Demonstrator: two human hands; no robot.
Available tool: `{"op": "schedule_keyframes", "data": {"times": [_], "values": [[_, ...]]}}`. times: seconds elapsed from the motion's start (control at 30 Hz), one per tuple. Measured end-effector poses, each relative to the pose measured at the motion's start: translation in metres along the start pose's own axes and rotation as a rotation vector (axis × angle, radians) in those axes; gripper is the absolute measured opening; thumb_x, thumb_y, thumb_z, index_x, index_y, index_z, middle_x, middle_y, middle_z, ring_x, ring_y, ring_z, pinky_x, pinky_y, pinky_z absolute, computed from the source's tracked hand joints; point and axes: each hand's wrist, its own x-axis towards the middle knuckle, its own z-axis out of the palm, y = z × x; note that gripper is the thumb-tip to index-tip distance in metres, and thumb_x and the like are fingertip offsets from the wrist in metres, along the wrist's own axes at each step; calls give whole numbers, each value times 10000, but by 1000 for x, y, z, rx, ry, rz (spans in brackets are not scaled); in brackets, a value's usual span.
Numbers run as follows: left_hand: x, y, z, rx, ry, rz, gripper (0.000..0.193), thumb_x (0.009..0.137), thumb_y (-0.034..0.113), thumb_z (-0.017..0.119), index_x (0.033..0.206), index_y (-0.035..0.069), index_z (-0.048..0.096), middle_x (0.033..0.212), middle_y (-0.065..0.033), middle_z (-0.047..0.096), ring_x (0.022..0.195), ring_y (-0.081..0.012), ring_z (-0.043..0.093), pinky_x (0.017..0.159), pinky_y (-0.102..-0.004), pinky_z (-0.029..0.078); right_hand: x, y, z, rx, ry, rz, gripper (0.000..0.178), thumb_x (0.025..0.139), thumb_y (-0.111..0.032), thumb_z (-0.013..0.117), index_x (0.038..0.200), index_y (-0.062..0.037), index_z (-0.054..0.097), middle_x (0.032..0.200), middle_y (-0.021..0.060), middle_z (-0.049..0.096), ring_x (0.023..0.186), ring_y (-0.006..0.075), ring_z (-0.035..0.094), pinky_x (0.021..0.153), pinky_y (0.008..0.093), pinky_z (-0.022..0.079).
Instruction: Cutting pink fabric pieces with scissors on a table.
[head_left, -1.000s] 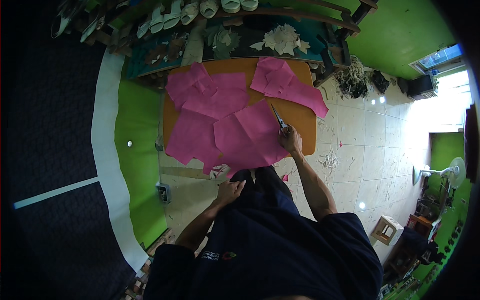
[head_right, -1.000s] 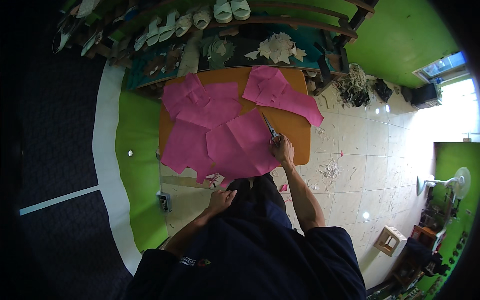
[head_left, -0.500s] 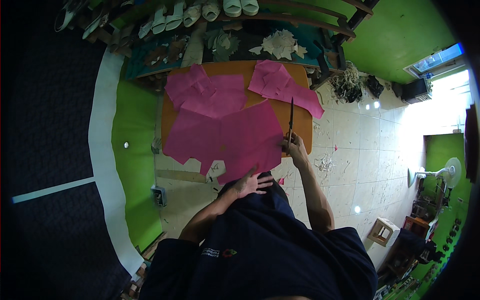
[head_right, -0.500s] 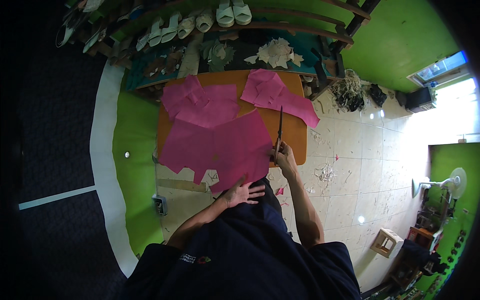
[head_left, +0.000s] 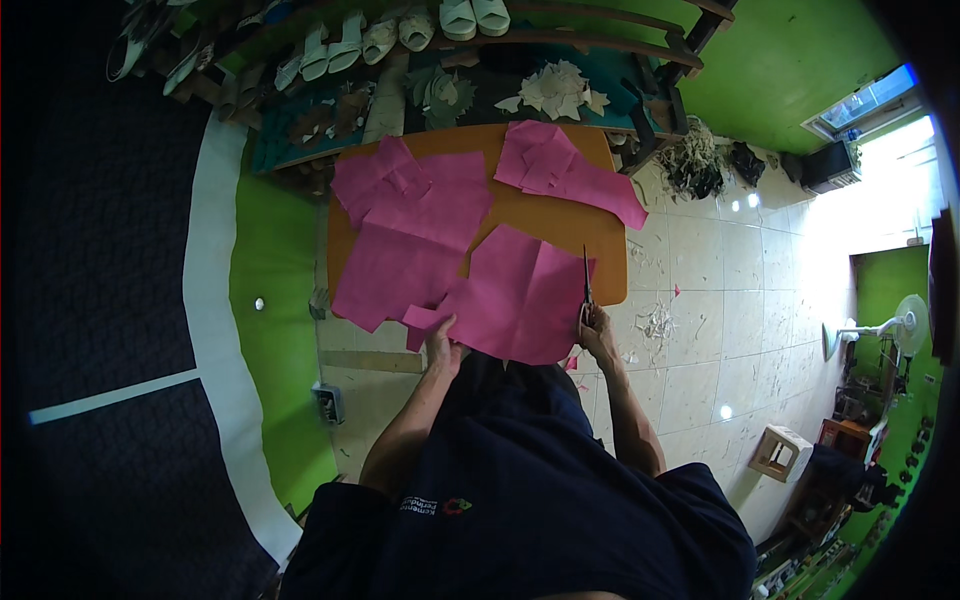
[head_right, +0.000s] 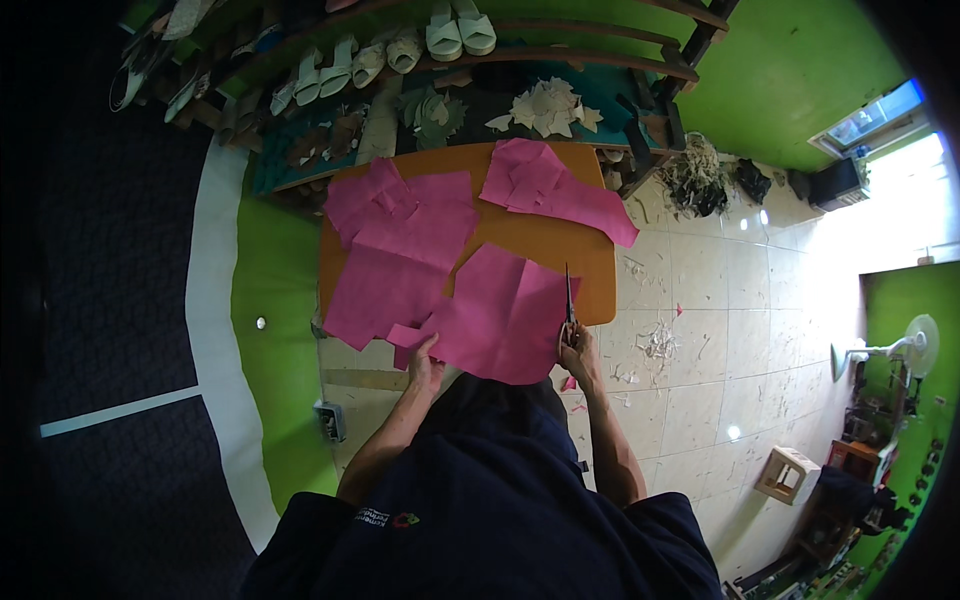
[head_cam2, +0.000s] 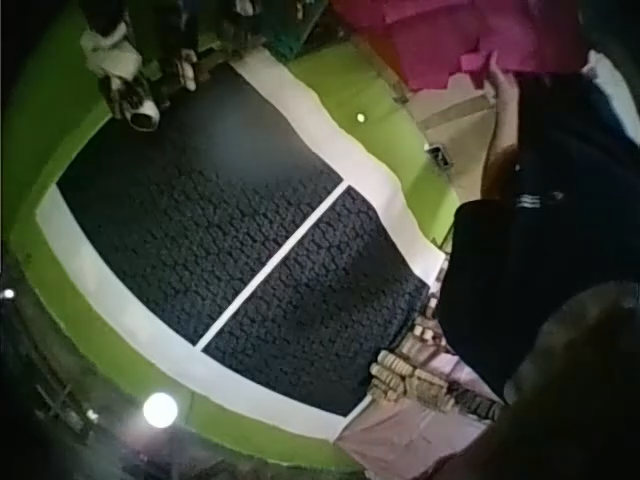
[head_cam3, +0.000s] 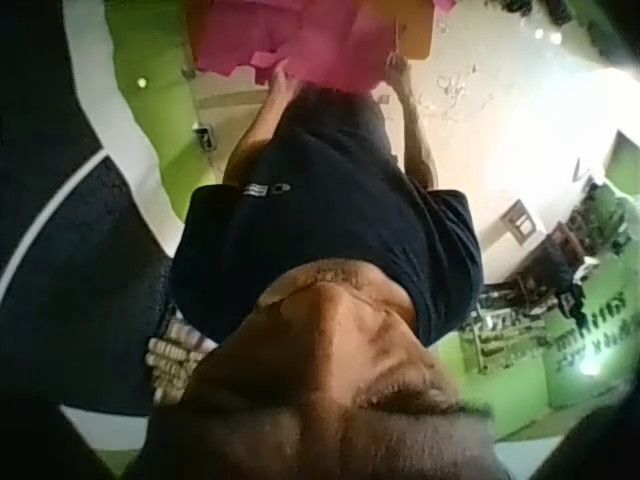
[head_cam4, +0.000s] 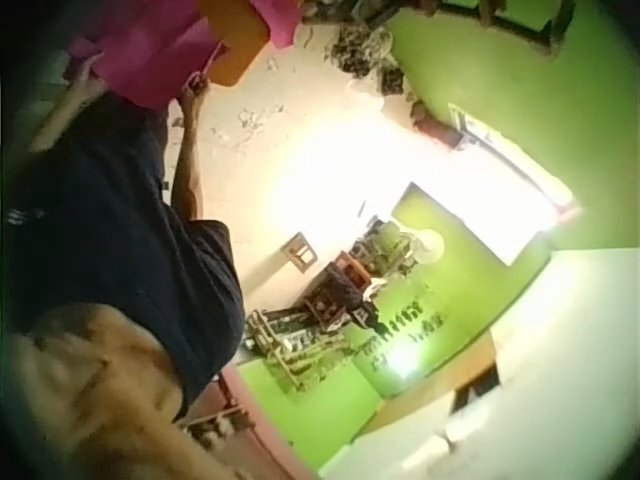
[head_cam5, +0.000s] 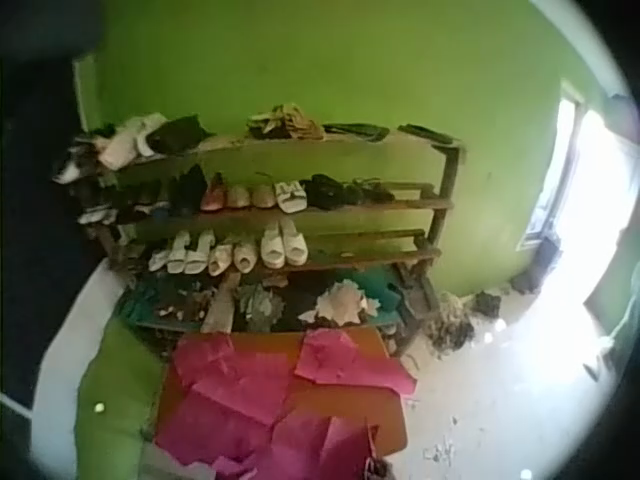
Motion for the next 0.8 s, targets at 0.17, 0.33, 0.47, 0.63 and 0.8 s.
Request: {"op": "schedule_keyframes", "data": {"times": [0.17, 0.33, 0.47, 0.63, 0.8], "values": [[-1, 28, -23, 474, -67, 114, 654, 833, 54, 752, 1439, 106, 512, 1268, -76, 620, 1145, -191, 608, 950, -345, 522, 1, 31, 3, -228, 130, 25, 150, 954, -161, 601, 863, -54, 547, 593, -24, 504, 492, 56, 460, 439, 253, 331], [0, 56, -8, 799, -403, 264, 597, 828, 85, 750, 1396, 78, 565, 1348, -90, 595, 1217, -213, 572, 1045, -332, 438, 0, 14, -1, -392, 173, -50, 127, 938, -145, 597, 925, -25, 558, 665, 3, 561, 581, 103, 530, 511, 286, 408], [-19, 77, 27, 999, -709, 152, 510, 865, 151, 727, 1356, 70, 618, 1406, -126, 586, 1336, -241, 504, 1151, -358, 338, -7, -6, -14, -394, 236, -125, 144, 873, -131, 626, 951, -31, 559, 723, 70, 599, 629, 175, 587, 582, 335, 463], [-50, 97, 38, 1098, -619, 307, 485, 885, 154, 711, 1353, 66, 621, 1392, -138, 598, 1337, -230, 502, 1148, -359, 344, -12, -64, -10, -336, 288, -177, 137, 847, -90, 623, 903, -35, 511, 726, 109, 576, 641, 194, 589, 608, 337, 470], [-37, 104, 20, 941, -439, 382, 517, 883, 126, 722, 1379, 56, 593, 1424, -143, 566, 1313, -215, 514, 1127, -356, 381, 9, -59, -2, -277, 311, -265, 116, 888, -81, 618, 867, -42, 511, 699, 38, 540, 597, 102, 483, 557, 299, 416]]}}
